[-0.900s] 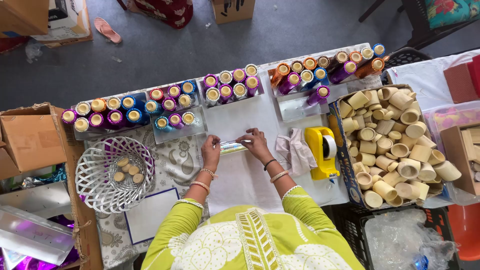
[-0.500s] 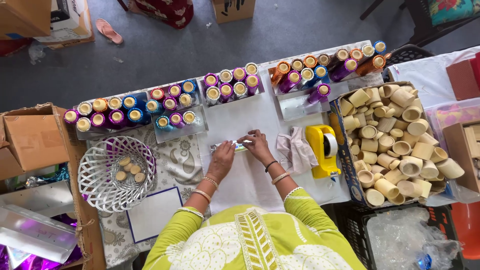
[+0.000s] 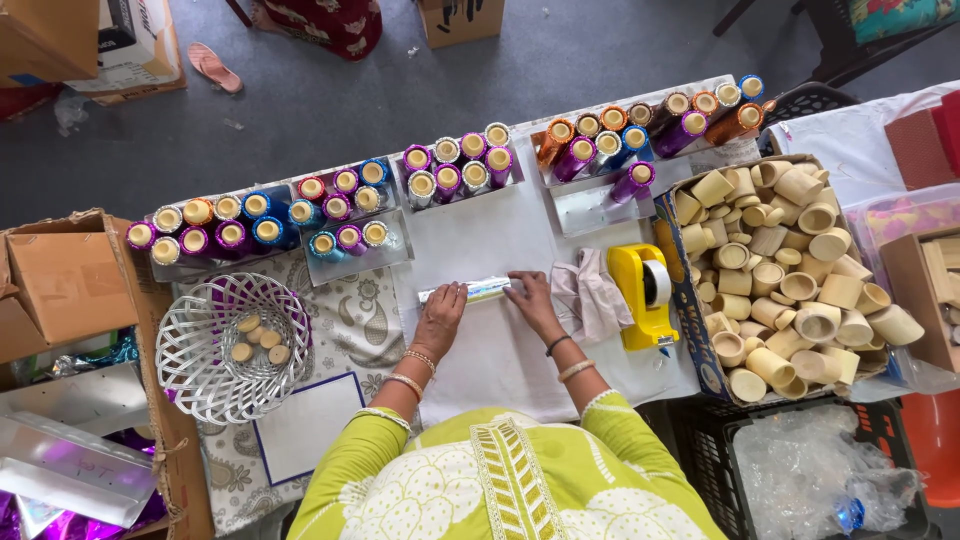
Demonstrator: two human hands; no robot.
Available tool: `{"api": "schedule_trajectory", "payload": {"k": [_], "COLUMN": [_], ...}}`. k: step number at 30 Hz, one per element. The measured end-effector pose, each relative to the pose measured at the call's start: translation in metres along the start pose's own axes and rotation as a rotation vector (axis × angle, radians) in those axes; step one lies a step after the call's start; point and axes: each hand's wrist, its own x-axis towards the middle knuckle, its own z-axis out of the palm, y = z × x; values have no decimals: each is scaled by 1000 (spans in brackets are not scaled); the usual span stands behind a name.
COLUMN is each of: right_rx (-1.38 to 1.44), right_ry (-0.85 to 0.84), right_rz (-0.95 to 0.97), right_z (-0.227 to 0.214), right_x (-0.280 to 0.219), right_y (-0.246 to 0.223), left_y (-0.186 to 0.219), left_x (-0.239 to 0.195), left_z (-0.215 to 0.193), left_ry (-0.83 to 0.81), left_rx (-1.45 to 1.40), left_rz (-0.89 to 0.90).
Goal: The person wraps small cylindrical candles in shiny metallic foil. They pick up a candle, place it on a sheet of foil, and fold the foil around it to create a decorative wrapper. The wrapped candles are then placed into a tray alongside other finished items.
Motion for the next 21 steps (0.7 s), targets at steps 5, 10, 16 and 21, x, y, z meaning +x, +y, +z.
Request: {"api": "schedule_trajectory", "payload": {"k": [5,10,16,21], "right_rx": [128,73,416,493], "right_ry": [124,264,123,-77], "right_rz": [-31,-79,178,169], "right_z": [-37,-65,-32,-2], "right_x": [-38,-82,-80,-47], "right_y": [9,26,66,31], "left_y": [0,4,5,3], "left_x": [0,2,-5,-10], "left_z": [7,0,3,13], "left_ry": [5,-5,0,26], "left_rx": [-5,-31,34,67], "left_rz": [-12,-14,45,74]}}
